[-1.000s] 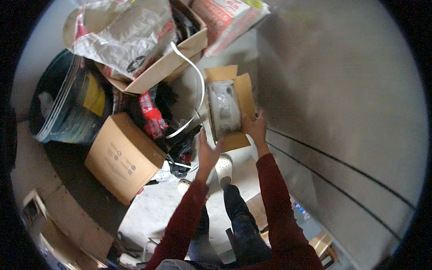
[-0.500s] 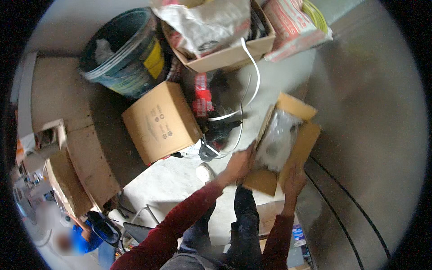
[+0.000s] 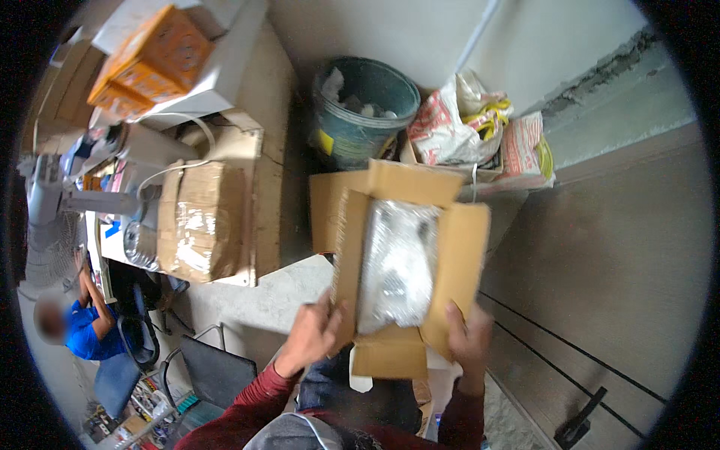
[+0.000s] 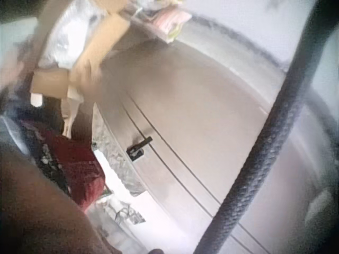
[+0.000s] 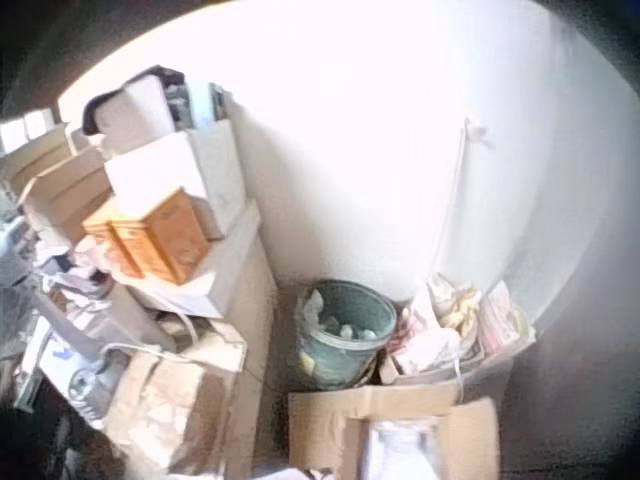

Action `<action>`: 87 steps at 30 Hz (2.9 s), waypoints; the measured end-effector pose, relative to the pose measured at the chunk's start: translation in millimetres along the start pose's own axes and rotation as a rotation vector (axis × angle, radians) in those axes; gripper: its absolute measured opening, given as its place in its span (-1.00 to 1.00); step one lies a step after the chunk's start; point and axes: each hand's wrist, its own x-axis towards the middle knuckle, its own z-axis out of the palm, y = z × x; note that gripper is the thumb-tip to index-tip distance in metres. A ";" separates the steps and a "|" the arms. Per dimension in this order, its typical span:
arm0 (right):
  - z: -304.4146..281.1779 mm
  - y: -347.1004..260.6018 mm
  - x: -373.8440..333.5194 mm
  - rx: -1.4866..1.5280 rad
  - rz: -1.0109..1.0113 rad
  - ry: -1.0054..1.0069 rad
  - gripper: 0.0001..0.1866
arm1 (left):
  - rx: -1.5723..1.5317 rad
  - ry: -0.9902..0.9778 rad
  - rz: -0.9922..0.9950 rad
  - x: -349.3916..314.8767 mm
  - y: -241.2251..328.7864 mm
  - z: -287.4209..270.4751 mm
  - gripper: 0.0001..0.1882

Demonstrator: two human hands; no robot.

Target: The person opens a cardboard box, places bubble wrap and a small item inside, then closes and tapes the box. They move the sealed box aside and later walk through the room carrying a water bottle and phone.

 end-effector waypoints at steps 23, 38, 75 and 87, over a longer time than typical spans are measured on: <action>217.2 -52.6 167.1 -0.081 -0.089 -0.132 -0.66 | 0.433 0.554 -0.167 113.1 -90.7 -90.9 -0.46; 132.6 267.5 122.1 0.121 0.484 0.002 -0.44 | -0.376 0.328 0.042 -14.2 -109.1 73.3 -0.58; 183.0 253.0 226.9 0.799 0.333 -0.468 -0.72 | 0.717 0.517 0.061 123.8 -118.1 171.6 -0.31; 252.3 263.7 265.2 0.989 0.248 -0.393 -0.70 | 0.910 0.623 -0.055 191.6 -130.0 197.4 -0.29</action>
